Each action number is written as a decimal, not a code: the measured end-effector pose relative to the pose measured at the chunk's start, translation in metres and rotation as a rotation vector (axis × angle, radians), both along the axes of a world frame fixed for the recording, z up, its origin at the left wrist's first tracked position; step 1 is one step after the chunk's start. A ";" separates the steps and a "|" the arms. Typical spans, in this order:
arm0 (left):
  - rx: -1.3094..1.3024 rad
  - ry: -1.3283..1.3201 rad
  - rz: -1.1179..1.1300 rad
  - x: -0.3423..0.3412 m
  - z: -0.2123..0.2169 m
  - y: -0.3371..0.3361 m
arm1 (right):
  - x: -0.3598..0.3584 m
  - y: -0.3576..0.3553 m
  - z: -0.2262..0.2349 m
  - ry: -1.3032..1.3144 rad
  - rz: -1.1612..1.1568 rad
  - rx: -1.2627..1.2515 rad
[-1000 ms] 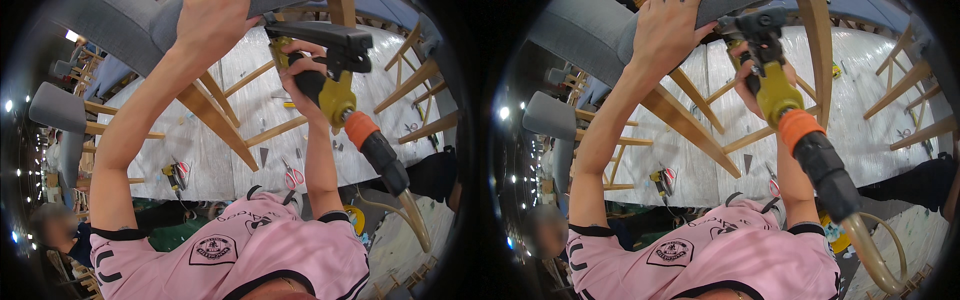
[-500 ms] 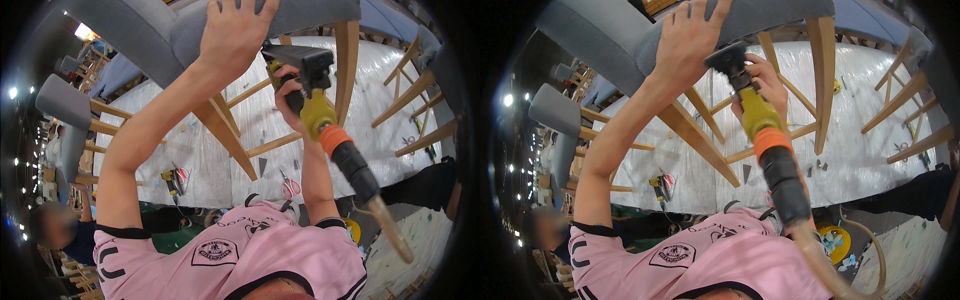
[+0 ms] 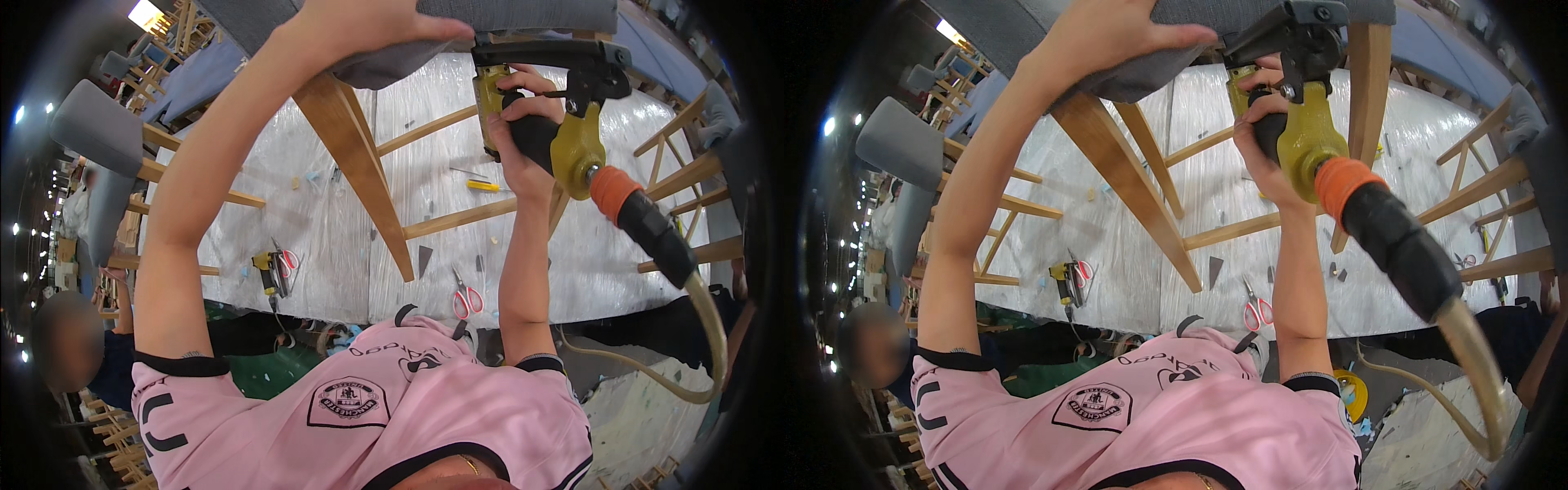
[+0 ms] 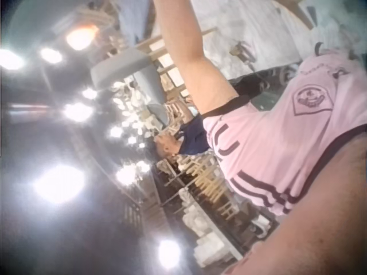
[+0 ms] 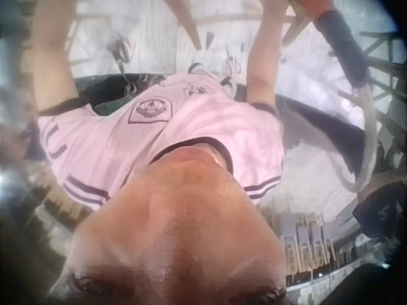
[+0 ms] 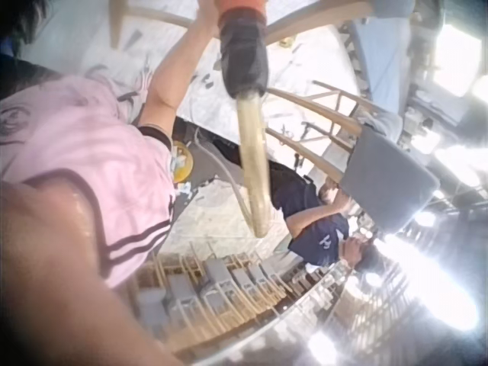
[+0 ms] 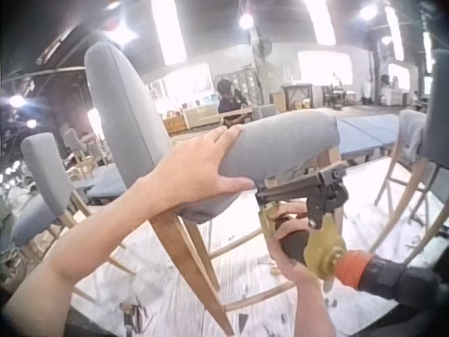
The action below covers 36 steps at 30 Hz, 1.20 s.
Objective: The person stretches and secures gray fabric over a wooden chair frame using a staple gun, scissors, and a screwdriver. They repeatedly pull the fabric taut, staple it to the underside, trim excess material, and adjust the fit around the seat and backrest.
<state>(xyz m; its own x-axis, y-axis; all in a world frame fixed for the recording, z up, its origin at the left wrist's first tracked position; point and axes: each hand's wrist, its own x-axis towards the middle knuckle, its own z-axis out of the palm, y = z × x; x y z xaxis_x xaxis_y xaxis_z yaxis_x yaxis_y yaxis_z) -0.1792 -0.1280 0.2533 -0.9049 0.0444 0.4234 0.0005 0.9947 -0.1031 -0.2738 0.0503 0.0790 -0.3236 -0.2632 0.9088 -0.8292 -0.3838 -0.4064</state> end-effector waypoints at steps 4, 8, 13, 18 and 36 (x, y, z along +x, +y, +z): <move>-0.329 0.179 0.061 0.001 -0.032 0.000 | 0.012 0.000 -0.007 -0.046 -0.020 0.027; -0.401 0.259 0.048 0.003 -0.041 0.009 | 0.039 -0.004 -0.005 -0.288 -0.024 0.122; -0.423 0.296 0.011 0.005 -0.043 0.014 | 0.037 -0.007 -0.013 -0.306 -0.026 0.133; -0.582 0.315 0.068 0.004 -0.044 0.016 | 0.048 -0.010 -0.012 -0.596 0.165 0.109; -0.053 -0.034 0.009 0.009 0.001 -0.036 | 0.032 -0.013 0.004 -0.049 0.008 0.007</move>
<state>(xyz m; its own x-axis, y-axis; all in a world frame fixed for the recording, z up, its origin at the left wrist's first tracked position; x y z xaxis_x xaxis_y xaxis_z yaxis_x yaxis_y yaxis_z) -0.1704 -0.1635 0.2538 -0.9192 0.0579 0.3896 -0.0039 0.9877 -0.1560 -0.2414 0.0369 0.0833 -0.3656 -0.2725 0.8900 -0.8049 -0.3876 -0.4494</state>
